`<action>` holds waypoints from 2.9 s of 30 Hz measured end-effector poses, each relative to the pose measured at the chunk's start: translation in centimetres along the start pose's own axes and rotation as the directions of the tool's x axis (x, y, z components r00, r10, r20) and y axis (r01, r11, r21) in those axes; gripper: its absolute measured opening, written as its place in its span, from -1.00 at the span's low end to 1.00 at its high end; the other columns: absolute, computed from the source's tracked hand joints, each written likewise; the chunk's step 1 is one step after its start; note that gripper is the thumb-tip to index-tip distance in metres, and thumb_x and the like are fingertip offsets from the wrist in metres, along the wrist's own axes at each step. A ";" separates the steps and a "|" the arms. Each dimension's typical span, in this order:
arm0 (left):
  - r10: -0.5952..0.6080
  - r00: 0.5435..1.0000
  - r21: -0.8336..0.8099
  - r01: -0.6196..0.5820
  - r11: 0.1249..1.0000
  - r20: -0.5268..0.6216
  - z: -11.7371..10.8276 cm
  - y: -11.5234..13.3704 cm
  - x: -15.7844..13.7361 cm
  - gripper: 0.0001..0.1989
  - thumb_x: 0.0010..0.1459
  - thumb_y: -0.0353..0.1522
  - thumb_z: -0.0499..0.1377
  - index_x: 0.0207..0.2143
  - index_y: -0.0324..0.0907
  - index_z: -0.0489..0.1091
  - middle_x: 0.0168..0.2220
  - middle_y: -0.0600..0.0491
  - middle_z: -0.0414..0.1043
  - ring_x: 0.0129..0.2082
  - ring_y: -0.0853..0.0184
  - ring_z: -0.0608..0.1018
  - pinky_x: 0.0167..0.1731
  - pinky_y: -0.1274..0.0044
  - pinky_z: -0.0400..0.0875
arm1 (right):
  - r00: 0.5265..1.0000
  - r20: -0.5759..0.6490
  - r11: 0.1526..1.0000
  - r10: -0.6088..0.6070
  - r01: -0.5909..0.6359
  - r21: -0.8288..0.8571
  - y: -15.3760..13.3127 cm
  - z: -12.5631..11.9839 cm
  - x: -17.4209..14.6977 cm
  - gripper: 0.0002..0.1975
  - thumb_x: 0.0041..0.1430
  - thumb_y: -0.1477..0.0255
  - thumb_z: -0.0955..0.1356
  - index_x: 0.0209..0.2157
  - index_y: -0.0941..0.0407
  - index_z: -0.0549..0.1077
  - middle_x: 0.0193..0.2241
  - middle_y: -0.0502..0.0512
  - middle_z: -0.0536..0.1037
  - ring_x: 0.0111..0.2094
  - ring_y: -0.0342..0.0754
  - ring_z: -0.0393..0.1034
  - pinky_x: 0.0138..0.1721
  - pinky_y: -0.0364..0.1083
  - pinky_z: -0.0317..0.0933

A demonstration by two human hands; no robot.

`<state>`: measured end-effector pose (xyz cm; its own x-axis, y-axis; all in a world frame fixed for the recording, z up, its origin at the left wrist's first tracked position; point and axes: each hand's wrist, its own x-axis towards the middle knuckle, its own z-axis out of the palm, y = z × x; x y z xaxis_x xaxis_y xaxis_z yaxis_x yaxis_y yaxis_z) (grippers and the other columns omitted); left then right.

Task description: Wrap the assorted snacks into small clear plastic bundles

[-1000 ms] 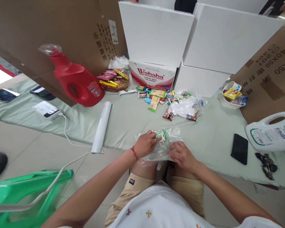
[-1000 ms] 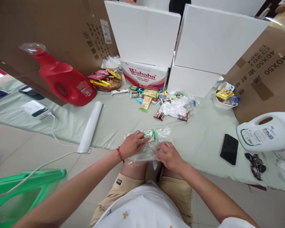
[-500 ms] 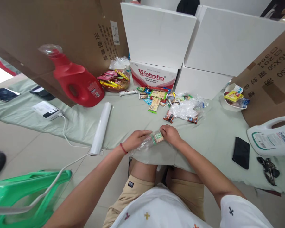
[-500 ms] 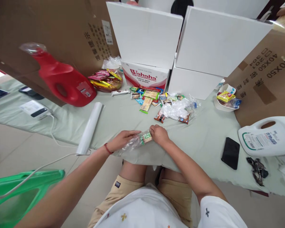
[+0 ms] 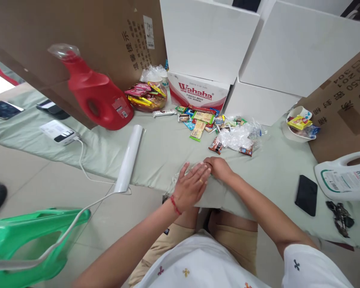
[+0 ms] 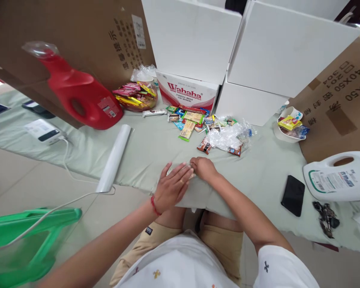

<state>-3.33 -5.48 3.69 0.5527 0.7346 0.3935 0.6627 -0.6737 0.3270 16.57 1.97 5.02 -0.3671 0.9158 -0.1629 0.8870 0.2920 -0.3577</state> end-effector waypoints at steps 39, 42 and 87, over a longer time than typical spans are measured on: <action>-0.221 0.958 -0.166 0.252 0.954 0.183 1.2 -5.0 -0.6 -0.59 0.22 -0.34 0.11 0.11 -0.09 0.46 0.28 -0.11 0.36 0.36 0.05 0.27 0.31 -0.01 0.09 | 0.872 -0.489 0.928 -0.022 0.201 0.315 -6.0 6.6 -4.9 -0.61 0.36 0.47 0.23 0.16 0.10 0.43 -0.13 0.21 0.41 -0.13 0.03 0.37 -0.04 0.00 0.34; -0.403 0.915 -0.203 0.390 0.898 -0.028 0.3 -6.5 -2.3 -0.61 0.25 -0.31 0.08 0.09 -0.11 0.45 0.19 -0.09 0.43 0.35 0.09 0.27 0.29 0.10 0.20 | 0.873 -0.485 0.958 -0.051 0.180 0.222 -6.0 7.7 -5.8 -0.54 0.32 0.55 0.25 0.22 0.08 0.41 -0.09 0.24 0.38 -0.11 0.07 0.33 -0.02 0.04 0.35; -0.266 0.961 -0.202 0.245 0.948 -0.082 2.0 -1.5 -0.7 -0.45 0.20 -0.48 -0.02 0.24 -0.13 0.30 0.07 -0.14 0.47 0.06 0.19 0.52 0.08 0.32 0.42 | 0.898 -0.106 0.837 -0.427 0.437 0.329 1.8 3.7 -1.2 -0.20 0.28 0.30 0.36 0.45 0.04 0.00 0.44 0.26 0.06 0.45 0.13 -0.08 0.40 0.31 -0.23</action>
<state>-3.69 -4.85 1.23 0.3132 0.8781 0.3616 0.6620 -0.4749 0.5799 17.60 0.36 1.22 -0.6788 0.7269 0.1045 0.4895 0.5539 -0.6735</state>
